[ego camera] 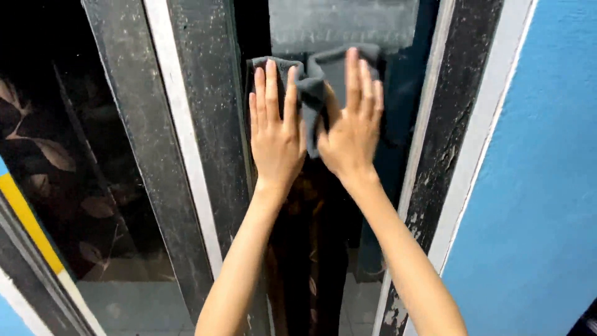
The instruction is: The person wipes a glass window pane with a gray cloth using both hands, moving the cloth in vertical and horizontal strokes across the surface. The person's reflection is visible in the glass throughout the clip.
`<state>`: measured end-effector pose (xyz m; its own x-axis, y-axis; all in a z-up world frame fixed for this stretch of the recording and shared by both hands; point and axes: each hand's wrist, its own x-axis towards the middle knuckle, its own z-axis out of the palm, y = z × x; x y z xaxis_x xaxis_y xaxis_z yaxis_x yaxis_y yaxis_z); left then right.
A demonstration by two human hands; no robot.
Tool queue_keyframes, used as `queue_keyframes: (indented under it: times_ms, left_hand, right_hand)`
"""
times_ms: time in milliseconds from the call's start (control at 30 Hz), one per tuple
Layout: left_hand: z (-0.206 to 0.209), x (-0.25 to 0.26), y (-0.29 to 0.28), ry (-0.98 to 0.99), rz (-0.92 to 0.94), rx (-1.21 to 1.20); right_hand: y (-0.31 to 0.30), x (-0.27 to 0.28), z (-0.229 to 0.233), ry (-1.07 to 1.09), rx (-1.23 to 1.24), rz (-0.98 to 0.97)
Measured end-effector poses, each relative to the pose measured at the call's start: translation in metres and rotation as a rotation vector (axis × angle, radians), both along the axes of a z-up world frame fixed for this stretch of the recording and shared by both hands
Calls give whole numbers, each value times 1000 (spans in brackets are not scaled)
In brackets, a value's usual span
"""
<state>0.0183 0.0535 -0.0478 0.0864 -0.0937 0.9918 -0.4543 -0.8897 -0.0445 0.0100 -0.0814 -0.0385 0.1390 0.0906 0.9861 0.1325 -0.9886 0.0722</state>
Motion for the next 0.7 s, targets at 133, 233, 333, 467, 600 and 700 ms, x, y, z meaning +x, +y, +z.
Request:
queue_keyframes:
  times_ms: [133, 233, 333, 467, 600, 700]
  left_hand:
    - [-15, 21, 7, -124, -317, -101]
    - [-19, 24, 11, -190, -424, -119]
    - [-15, 16, 8, -151, -380, -126]
    - [-9, 5, -2, -117, -168, -89]
    - [0, -5, -23, -69, -19, -52]
    - [7, -15, -40, -49, -6, -2]
  right_hand:
    - [31, -10, 9, 154, -30, 134]
    - [35, -19, 12, 64, -159, 288]
    - [32, -16, 11, 15, -195, 214]
    - [18, -13, 6, 37, -128, 139]
    - [-1, -19, 5, 57, -25, -11]
    - [-19, -20, 4, 54, 36, 20]
